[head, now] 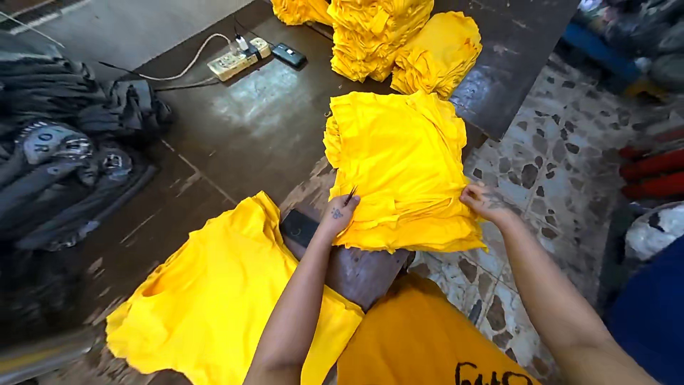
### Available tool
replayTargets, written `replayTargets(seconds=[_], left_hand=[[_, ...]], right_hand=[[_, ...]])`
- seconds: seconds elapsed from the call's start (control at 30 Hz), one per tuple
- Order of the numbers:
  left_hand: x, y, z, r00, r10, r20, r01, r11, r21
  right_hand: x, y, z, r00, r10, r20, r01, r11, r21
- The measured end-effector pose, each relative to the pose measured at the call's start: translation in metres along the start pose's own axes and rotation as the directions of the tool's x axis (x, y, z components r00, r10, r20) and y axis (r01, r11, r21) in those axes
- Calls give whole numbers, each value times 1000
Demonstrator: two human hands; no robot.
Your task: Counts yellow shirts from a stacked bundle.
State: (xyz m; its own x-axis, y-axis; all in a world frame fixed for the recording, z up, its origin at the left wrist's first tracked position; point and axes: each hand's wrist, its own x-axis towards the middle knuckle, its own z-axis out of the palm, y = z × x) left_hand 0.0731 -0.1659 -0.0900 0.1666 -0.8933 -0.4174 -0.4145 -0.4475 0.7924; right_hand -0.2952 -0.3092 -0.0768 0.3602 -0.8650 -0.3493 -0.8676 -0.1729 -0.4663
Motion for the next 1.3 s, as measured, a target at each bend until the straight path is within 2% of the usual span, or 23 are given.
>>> replayTargets(seconds=[0.1,0.17,0.2,0.27,0.3,0.33,0.4,0.47,0.5,0.53,0.6,0.73,0.9,1.07,1.2,1.3], left_hand=[[1,-4,-4,997,28,-70,-33,996,-84],[-10,-11,-7,979,58,-197,-88,985,-148],[-18,-8,-9,960,60,-275,-114,976,-185],[-33,0,-11,907,111,-406,-233,935,-266],[-39,4,-8,888,171,-426,-324,891,-318],[-43,8,-5,878,246,-411,-406,837,-367],[-40,13,4,873,360,-329,-476,771,-423],[-24,7,14,900,364,-238,-435,768,-471],[-15,1,16,927,314,-204,-375,785,-494],[-7,-4,18,950,259,-175,-313,809,-497],[2,-15,15,968,206,-142,-249,852,-460],[-7,-13,-3,982,184,-42,-187,925,-331],[-15,-1,-23,968,220,123,-217,975,-38],[-14,22,-28,964,146,223,-204,942,267],[-9,34,-25,946,172,274,-274,876,396],[-8,36,-22,945,206,253,-304,838,453]], right_hand=[[-7,-22,3,980,-93,-174,76,992,-103],[-24,-48,13,909,-267,-322,238,963,-127],[-30,-66,20,850,-372,-374,346,928,-136],[-38,-107,34,763,-526,-376,527,843,-109],[-40,-125,43,743,-574,-344,590,805,-69],[-37,-140,53,729,-612,-306,634,772,-33],[-21,-158,73,718,-662,-218,675,738,-16],[-2,-170,80,780,-626,11,626,780,-18],[7,-176,80,801,-584,135,592,805,-31],[15,-179,81,802,-563,200,580,814,-36],[24,-181,80,806,-550,219,564,826,-2],[25,-185,66,868,-394,301,388,918,83],[32,-178,67,883,-361,301,321,931,176],[31,-179,65,868,-369,333,327,928,178],[26,-187,63,868,-352,349,323,936,140],[28,-183,66,869,-374,325,346,928,142]])
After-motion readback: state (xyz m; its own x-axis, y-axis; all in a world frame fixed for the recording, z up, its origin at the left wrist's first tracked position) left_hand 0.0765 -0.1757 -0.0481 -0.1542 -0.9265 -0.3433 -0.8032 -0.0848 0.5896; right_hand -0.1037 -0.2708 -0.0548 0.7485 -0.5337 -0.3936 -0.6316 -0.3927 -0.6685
